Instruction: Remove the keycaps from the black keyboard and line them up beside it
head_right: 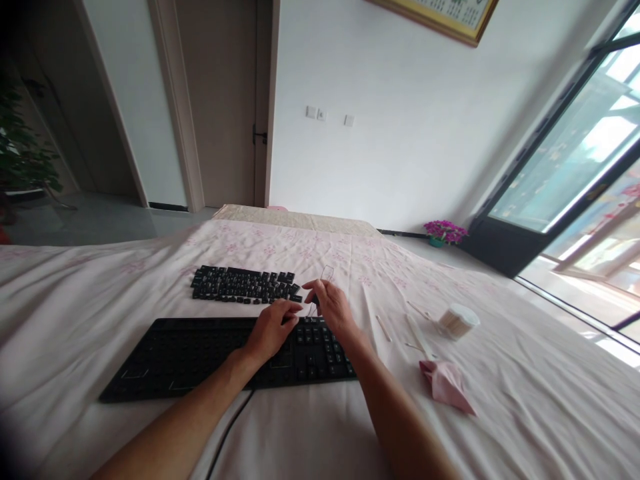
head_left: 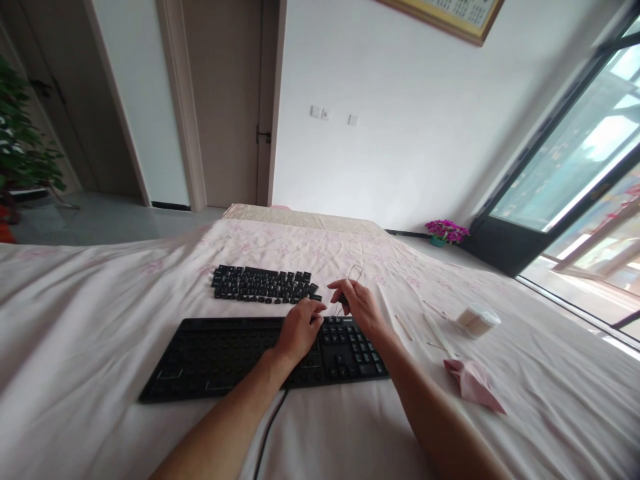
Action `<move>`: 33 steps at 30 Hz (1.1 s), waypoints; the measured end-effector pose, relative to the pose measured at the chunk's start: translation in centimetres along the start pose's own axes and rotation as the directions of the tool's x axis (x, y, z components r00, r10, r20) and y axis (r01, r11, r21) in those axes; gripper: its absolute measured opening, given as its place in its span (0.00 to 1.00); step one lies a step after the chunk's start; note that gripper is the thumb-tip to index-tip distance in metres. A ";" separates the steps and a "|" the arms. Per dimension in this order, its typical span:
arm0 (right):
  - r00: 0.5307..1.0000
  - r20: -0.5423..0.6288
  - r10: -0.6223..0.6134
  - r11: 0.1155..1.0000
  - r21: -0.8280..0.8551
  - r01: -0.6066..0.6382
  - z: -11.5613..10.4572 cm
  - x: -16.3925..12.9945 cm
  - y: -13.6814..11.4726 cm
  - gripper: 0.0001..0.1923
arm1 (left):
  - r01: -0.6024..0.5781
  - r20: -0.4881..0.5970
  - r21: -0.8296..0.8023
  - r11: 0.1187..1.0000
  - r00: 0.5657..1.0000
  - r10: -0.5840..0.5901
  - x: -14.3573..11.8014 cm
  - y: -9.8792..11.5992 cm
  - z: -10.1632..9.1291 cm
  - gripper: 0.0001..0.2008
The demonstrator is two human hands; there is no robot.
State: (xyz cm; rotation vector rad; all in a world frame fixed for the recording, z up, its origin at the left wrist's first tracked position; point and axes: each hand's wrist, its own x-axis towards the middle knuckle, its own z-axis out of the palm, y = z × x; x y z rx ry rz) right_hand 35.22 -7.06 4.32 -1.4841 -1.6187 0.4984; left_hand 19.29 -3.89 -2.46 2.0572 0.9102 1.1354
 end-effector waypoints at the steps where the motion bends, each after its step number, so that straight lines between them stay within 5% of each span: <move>1: 1.000 0.004 0.011 0.999 0.034 -0.011 0.3 -0.4 0.0 0.24 | -0.002 0.003 0.000 1.000 1.000 0.002 0.0 -0.1 0.0 0.13; 10: 0.991 0.105 -0.081 0.996 -0.018 0.083 0.3 -0.6 1.3 0.21 | 0.002 0.040 0.007 1.000 0.999 -0.002 -0.1 -0.2 0.1 0.15; 21: 0.937 0.300 -0.181 0.979 0.144 0.143 0.3 -0.6 1.9 0.22 | -0.013 0.067 0.109 0.994 0.998 0.006 0.0 0.2 -0.1 0.08; 28: 0.933 0.302 -0.195 0.972 0.188 0.142 0.4 -0.7 2.3 0.22 | 0.011 0.125 0.204 0.979 0.992 -0.037 0.4 0.7 0.1 0.03; 33: 0.967 0.153 -0.205 0.977 0.089 0.193 1.6 -1.3 2.3 0.19 | 0.041 0.127 0.298 0.954 0.989 -0.082 0.8 1.2 0.6 0.01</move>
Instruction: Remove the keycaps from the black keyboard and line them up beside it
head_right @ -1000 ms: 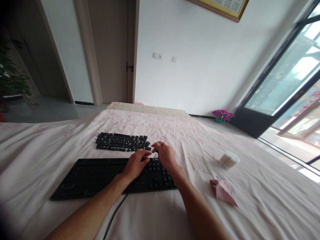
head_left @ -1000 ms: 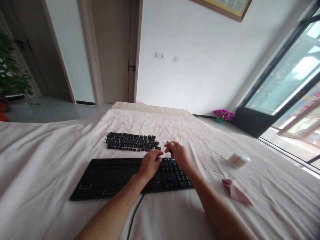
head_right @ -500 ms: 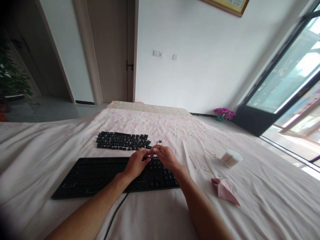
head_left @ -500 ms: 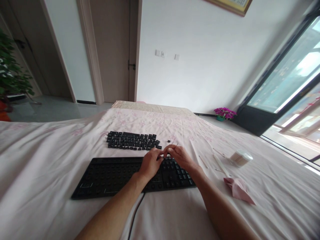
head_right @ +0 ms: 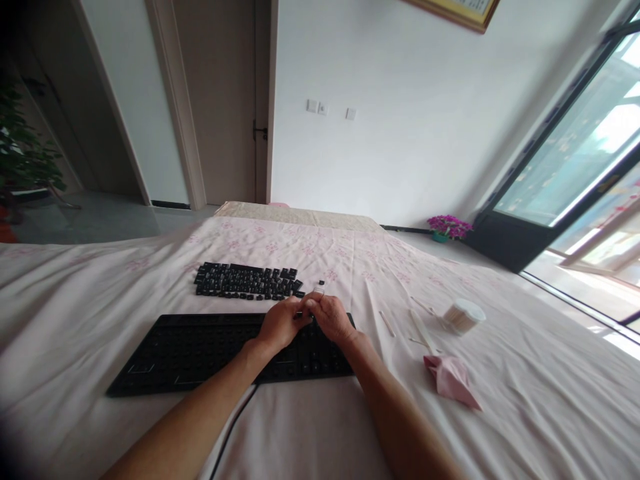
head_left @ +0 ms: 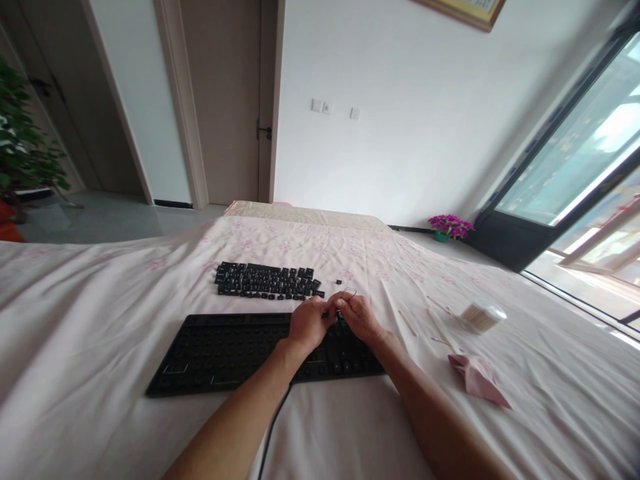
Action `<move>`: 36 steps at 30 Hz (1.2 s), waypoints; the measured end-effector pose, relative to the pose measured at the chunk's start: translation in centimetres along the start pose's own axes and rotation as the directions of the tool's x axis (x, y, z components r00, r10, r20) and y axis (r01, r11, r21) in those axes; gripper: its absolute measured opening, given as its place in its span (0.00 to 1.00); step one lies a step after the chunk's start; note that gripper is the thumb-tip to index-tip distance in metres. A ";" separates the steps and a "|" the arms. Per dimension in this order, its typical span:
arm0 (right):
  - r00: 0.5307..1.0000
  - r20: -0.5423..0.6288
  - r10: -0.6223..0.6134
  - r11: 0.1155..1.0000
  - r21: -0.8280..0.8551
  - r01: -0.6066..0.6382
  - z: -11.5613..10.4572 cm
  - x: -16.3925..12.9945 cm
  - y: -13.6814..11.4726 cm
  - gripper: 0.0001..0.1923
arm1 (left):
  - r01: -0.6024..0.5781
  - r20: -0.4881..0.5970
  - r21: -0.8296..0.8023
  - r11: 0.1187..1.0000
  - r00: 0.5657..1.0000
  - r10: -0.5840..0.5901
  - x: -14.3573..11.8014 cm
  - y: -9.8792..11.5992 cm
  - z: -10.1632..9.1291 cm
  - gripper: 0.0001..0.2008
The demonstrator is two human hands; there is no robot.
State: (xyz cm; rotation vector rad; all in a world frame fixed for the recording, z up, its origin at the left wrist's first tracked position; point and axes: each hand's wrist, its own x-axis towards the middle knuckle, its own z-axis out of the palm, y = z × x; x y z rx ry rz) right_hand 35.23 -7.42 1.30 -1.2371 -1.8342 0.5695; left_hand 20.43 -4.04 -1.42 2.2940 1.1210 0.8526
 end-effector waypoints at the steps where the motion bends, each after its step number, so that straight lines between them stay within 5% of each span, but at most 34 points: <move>1: 0.999 -0.034 -0.007 1.000 -0.016 0.006 0.2 -0.1 0.0 0.19 | 0.006 -0.006 0.002 1.000 1.000 -0.006 0.0 0.0 0.1 0.01; 11: 0.958 -0.286 -0.033 0.993 -0.121 -0.002 0.9 -1.0 -0.3 0.23 | -0.011 -0.059 -0.050 0.999 0.998 0.008 -0.3 0.3 0.1 0.07; 15: 0.967 -0.215 -0.138 0.965 -0.247 0.083 0.7 -1.0 -0.9 0.21 | 0.046 -0.083 -0.107 0.993 0.995 -0.055 -0.2 0.2 0.1 0.05; 19: 0.964 -0.158 -0.213 0.842 -0.531 0.099 -0.1 -0.2 -1.9 0.15 | 0.115 -0.134 -0.299 0.947 0.978 -0.161 0.0 -0.1 0.2 0.14; 25: 0.998 -0.063 -0.019 0.877 -0.480 -0.014 -0.6 1.0 -1.9 0.13 | 0.072 -0.193 -0.585 0.808 0.955 -0.225 0.2 -0.9 0.3 0.17; 32: 0.995 -0.070 0.072 0.917 -0.387 -0.093 -0.8 1.0 0.2 0.07 | 0.030 -0.197 -0.678 0.734 0.955 -0.222 0.2 -1.4 0.6 0.19; 36: 0.926 -0.232 0.299 0.856 -0.364 -0.368 -3.3 2.2 3.9 0.13 | 0.016 -0.229 -0.651 0.759 0.949 -0.217 0.1 -1.1 0.5 0.19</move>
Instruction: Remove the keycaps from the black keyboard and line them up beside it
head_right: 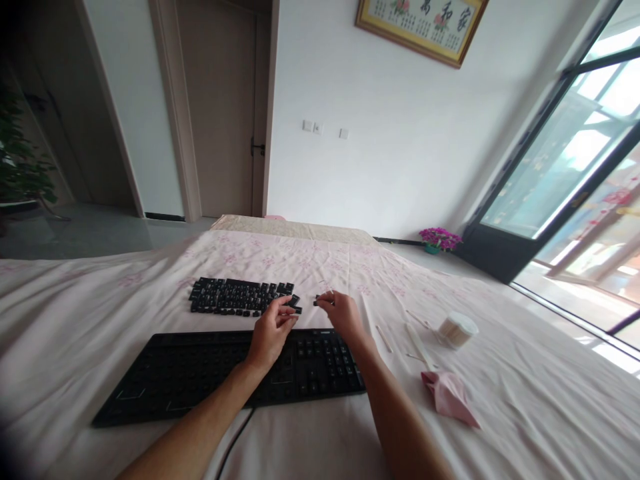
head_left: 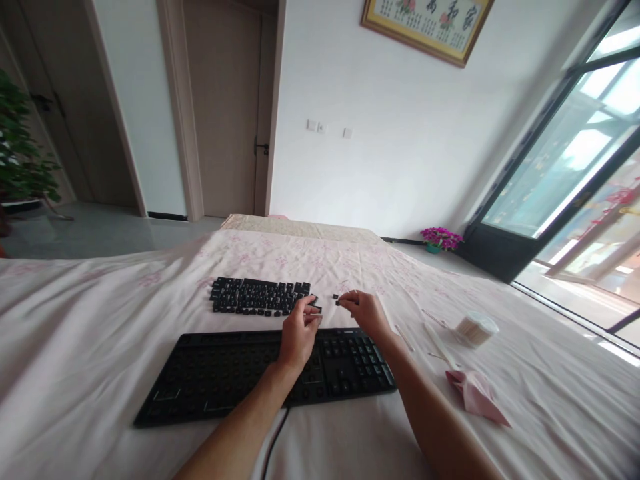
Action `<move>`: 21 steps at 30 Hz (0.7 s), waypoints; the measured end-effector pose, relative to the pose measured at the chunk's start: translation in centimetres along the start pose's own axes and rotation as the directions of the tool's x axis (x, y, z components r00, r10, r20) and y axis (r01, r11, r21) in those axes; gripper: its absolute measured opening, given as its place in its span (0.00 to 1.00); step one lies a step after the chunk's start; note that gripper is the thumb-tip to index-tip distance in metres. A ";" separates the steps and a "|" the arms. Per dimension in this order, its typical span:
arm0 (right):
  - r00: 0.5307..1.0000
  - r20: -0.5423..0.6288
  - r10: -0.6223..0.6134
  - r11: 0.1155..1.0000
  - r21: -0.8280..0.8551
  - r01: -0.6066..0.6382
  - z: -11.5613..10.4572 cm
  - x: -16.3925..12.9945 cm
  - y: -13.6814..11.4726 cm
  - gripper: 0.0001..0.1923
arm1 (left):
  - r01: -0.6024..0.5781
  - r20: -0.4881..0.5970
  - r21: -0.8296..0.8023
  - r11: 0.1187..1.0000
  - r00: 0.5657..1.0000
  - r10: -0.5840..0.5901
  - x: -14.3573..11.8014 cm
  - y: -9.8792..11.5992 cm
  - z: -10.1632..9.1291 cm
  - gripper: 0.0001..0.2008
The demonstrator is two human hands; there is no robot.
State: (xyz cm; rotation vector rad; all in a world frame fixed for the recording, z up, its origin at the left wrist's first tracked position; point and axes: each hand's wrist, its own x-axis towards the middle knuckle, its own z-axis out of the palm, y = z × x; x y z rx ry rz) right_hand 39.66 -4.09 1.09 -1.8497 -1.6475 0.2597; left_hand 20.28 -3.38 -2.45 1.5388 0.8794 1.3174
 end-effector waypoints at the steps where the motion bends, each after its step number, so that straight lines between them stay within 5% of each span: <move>1: 0.996 -0.019 0.089 0.994 -0.057 -0.090 -0.2 0.9 1.0 0.14 | -0.009 0.000 0.024 1.000 1.000 0.009 0.0 0.2 -0.1 0.18; 7: 0.983 -0.044 0.180 0.971 -0.151 -0.185 0.4 4.1 4.6 0.10 | -0.091 0.147 0.377 0.922 0.988 0.038 0.8 1.8 -3.5 0.11; 11: 0.980 -0.051 0.193 0.965 -0.172 -0.199 1.5 4.6 4.9 0.10 | -0.219 0.267 0.792 0.570 0.964 -0.001 1.1 2.0 -8.0 0.07; 14: 0.980 -0.040 0.197 0.964 -0.177 -0.201 1.7 4.8 4.8 0.11 | -0.290 0.355 0.877 0.384 0.929 -0.108 1.2 1.7 -10.4 0.15; 21: 0.975 -0.079 0.207 0.957 -0.189 -0.219 0.5 2.2 2.7 0.16 | -0.395 0.501 0.818 0.418 0.846 -0.183 1.1 1.3 -12.4 0.20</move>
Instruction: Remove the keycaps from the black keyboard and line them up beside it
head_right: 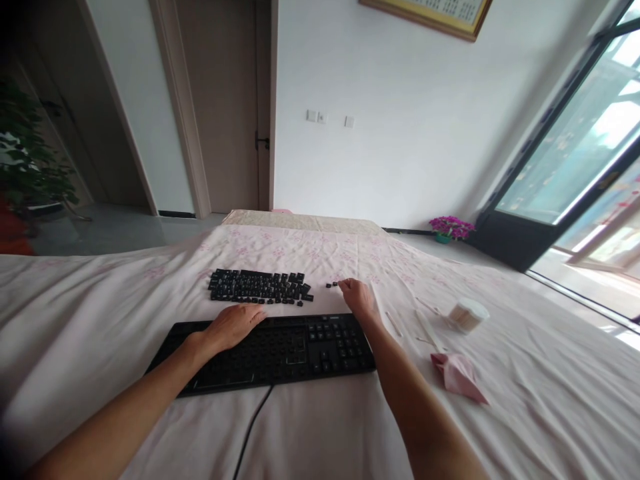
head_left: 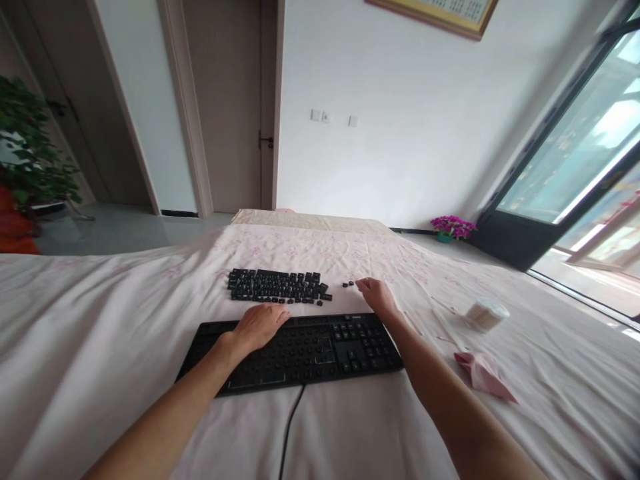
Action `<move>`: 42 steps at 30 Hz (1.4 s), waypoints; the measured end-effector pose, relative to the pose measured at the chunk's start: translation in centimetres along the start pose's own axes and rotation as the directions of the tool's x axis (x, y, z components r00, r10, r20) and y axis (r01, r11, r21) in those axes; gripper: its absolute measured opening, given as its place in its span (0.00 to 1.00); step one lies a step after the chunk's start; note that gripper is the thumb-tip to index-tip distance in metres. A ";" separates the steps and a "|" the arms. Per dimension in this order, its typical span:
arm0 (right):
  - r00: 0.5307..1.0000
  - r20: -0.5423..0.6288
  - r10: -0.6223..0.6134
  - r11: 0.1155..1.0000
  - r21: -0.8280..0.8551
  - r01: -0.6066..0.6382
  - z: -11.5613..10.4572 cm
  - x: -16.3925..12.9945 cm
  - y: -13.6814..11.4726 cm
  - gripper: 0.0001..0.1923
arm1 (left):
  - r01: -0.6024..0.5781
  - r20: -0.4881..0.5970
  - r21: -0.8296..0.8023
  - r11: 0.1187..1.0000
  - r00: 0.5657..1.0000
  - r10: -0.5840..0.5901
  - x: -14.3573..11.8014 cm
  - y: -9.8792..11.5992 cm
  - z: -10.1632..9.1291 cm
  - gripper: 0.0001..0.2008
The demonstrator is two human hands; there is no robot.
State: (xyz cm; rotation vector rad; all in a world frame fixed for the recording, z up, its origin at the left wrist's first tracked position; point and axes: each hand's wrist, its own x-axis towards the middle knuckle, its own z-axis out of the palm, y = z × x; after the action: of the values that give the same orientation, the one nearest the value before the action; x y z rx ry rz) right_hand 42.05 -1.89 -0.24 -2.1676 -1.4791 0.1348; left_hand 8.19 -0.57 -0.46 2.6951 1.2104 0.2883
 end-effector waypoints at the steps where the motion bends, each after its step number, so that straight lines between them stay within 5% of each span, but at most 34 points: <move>1: 1.000 -0.006 -0.001 1.000 0.002 0.001 -0.2 -0.8 -0.3 0.18 | -0.019 0.005 -0.010 1.000 1.000 0.019 -0.4 -0.3 -0.1 0.20; 6: 0.999 -0.023 -0.047 0.998 0.039 0.048 -1.0 -5.6 -2.9 0.24 | -0.057 0.026 -0.052 0.997 0.998 0.059 -3.9 -2.9 -1.3 0.21; 12: 0.955 -0.029 -0.294 0.953 0.063 0.295 -3.8 -10.5 -8.2 0.25 | -0.029 0.077 -0.119 0.992 0.996 0.039 -9.3 -6.7 -3.4 0.22; 17: 0.923 0.009 -0.386 0.861 0.363 0.356 -3.9 -12.7 -12.0 0.21 | -0.030 0.131 -0.048 0.998 0.991 0.036 -11.6 -7.6 -4.7 0.22; 23: 0.934 0.114 -0.338 0.678 0.718 0.157 -0.3 -13.6 -14.0 0.15 | 0.072 0.031 0.111 0.991 0.997 -0.076 -9.9 -4.9 -6.0 0.09; 31: 0.883 0.066 -0.464 0.648 0.705 0.288 0.8 -13.1 -13.7 0.11 | 0.033 -0.085 -0.258 0.966 0.995 -0.056 -4.4 0.5 -3.1 0.12; 36: 0.796 0.092 -0.598 0.628 0.671 0.394 0.8 -13.7 -14.1 0.10 | -0.044 -0.131 -0.427 0.903 0.991 -0.014 -3.7 0.7 -0.5 0.09; 42: 0.722 0.130 -0.680 0.631 0.605 0.485 1.1 -13.7 -14.4 0.11 | -0.078 -0.155 -0.443 0.893 0.988 0.009 -4.3 0.5 0.0 0.11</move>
State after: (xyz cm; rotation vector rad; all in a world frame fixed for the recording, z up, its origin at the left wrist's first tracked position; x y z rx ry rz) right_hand 24.02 -9.75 2.66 -1.1537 -1.9933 0.6450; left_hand 5.72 -4.11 -0.79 2.3284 0.9696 0.6958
